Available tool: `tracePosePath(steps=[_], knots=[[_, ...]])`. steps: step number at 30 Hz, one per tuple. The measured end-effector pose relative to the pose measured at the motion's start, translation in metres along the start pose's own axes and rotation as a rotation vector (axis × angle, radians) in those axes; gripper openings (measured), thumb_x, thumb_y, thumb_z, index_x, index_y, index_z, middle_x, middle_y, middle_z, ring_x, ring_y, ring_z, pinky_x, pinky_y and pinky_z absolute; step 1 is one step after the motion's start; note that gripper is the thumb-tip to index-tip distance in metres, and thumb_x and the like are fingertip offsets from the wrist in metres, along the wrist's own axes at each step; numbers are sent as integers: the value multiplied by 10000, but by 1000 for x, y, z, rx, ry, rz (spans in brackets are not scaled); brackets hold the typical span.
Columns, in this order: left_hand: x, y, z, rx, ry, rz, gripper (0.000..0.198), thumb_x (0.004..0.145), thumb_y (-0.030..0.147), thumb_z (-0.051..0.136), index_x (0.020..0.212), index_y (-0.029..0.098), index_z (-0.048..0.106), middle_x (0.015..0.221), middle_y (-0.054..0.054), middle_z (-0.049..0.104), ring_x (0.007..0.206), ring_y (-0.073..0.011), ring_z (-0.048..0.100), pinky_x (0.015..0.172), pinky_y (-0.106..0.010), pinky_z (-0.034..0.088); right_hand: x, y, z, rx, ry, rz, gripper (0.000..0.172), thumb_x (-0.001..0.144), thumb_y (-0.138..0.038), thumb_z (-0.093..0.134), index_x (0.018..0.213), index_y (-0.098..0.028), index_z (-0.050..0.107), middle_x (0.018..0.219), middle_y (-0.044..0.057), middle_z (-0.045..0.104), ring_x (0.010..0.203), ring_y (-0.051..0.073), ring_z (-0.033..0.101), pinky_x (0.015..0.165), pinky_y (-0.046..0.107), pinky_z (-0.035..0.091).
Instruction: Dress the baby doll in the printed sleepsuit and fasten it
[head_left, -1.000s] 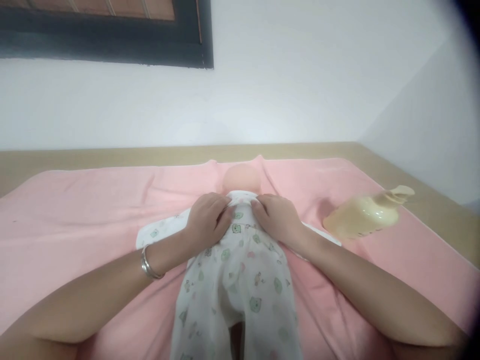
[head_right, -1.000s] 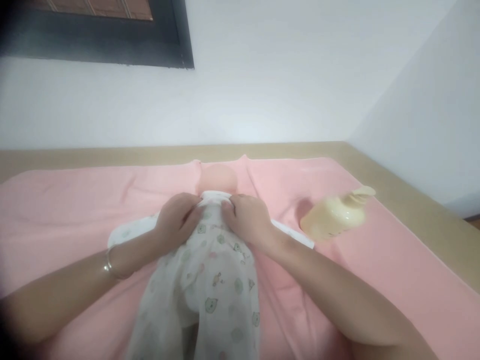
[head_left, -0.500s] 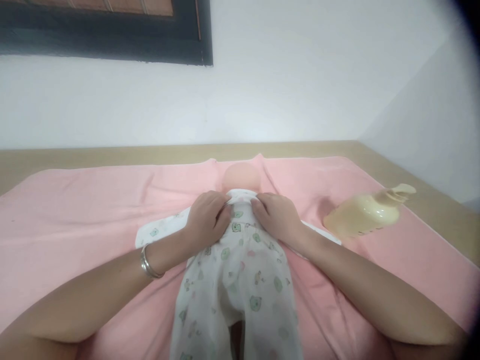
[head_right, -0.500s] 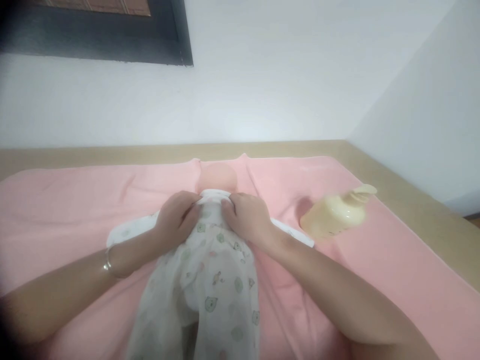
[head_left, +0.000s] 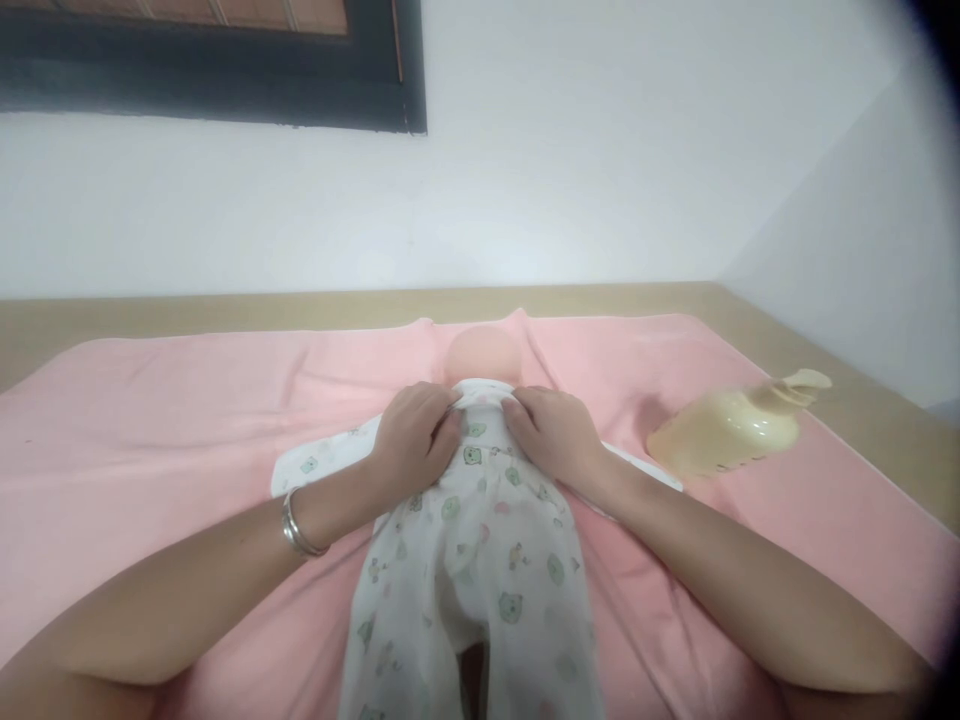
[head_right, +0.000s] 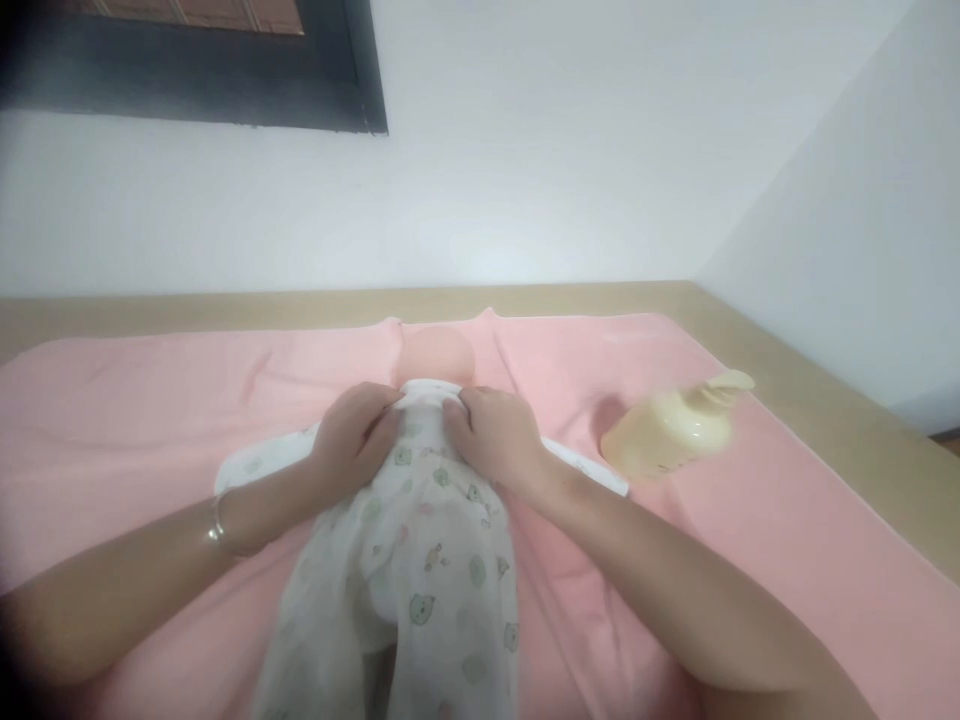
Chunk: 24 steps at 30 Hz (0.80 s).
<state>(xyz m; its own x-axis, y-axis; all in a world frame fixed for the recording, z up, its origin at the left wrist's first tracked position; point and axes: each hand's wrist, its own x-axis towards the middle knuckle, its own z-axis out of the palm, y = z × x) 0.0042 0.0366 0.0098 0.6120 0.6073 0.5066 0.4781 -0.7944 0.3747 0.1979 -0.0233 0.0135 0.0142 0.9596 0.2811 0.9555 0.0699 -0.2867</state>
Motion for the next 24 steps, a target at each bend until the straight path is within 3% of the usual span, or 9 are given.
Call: tracePosePath(steps=[10, 24], knots=[[5, 4, -2, 53, -107, -140, 263, 887, 286, 343, 689, 192, 489, 688, -25, 543, 677, -172, 483, 623, -322, 383, 0, 1, 1, 12, 0, 0, 380, 928, -376, 272, 628, -192, 416, 618, -9, 520, 547, 117, 391, 521, 269, 184], [5, 5, -2, 59, -79, -134, 255, 882, 293, 351, 697, 194, 495, 680, -21, 549, 657, -170, 490, 602, -318, 378, -1, 0, -1, -2, -10, 6, 390, 932, -369, 269, 640, -189, 454, 621, -5, 524, 549, 119, 399, 522, 269, 191]])
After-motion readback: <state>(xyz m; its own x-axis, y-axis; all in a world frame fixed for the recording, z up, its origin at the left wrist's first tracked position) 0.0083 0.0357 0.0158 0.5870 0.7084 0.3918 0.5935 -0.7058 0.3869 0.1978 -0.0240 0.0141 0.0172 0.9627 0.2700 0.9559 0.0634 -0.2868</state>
